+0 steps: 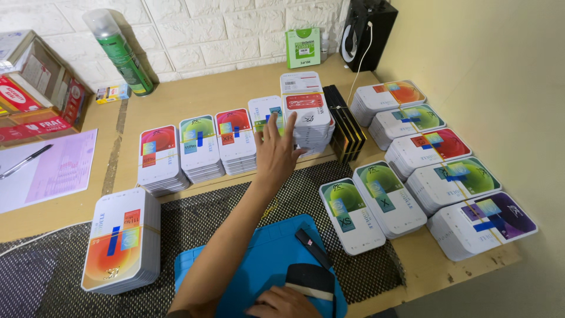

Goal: The person organizes stacks of smartphone boxes, opens a box to retrieve a screen assembly, peels off a protective film, and uses a handheld tool to clean or test the component.

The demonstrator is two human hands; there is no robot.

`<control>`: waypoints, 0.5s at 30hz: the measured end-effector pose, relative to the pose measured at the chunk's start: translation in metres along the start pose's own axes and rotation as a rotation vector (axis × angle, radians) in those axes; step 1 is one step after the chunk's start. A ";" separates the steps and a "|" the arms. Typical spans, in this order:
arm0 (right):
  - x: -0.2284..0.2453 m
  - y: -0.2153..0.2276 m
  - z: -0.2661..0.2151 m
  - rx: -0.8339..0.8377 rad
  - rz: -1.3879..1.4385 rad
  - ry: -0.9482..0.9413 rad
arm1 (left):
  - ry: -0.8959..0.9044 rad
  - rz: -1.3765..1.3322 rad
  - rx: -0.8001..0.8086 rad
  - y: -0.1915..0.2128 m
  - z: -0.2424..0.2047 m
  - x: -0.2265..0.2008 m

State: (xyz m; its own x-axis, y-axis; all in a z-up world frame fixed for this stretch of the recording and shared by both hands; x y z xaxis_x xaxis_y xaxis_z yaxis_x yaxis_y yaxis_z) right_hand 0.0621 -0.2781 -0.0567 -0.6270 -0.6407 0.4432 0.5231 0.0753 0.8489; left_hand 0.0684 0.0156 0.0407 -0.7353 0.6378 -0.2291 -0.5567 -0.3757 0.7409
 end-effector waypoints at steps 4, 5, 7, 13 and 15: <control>-0.006 -0.007 -0.003 -0.019 -0.029 0.042 | -0.168 0.038 -0.048 -0.002 0.011 0.002; -0.005 -0.005 -0.002 -0.006 -0.023 0.028 | -0.251 0.095 -0.068 -0.003 0.012 0.002; -0.001 0.002 -0.001 0.012 -0.019 0.014 | -0.329 0.151 -0.090 -0.003 0.012 0.004; 0.016 0.035 0.005 0.082 0.102 -0.009 | -0.337 -0.104 -0.018 0.043 -0.004 0.002; 0.025 0.047 0.008 0.105 0.124 -0.062 | -0.279 -0.377 -0.079 0.085 -0.015 -0.003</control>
State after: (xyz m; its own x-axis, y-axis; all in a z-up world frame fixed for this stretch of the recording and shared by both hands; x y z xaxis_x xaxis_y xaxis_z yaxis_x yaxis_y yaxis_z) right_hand 0.0665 -0.2844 -0.0031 -0.5978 -0.5733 0.5604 0.5376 0.2318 0.8107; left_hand 0.0178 -0.0280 0.0947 -0.3505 0.8917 -0.2862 -0.8002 -0.1264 0.5862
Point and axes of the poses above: each hand's wrist, its own z-axis towards the middle knuckle, its own y-axis out of the back of the hand, x = y × z, the point moved 2 cm from there along z, towards the middle knuckle, and after that the axes turned 14 degrees about -z, right-handed, at the moved point
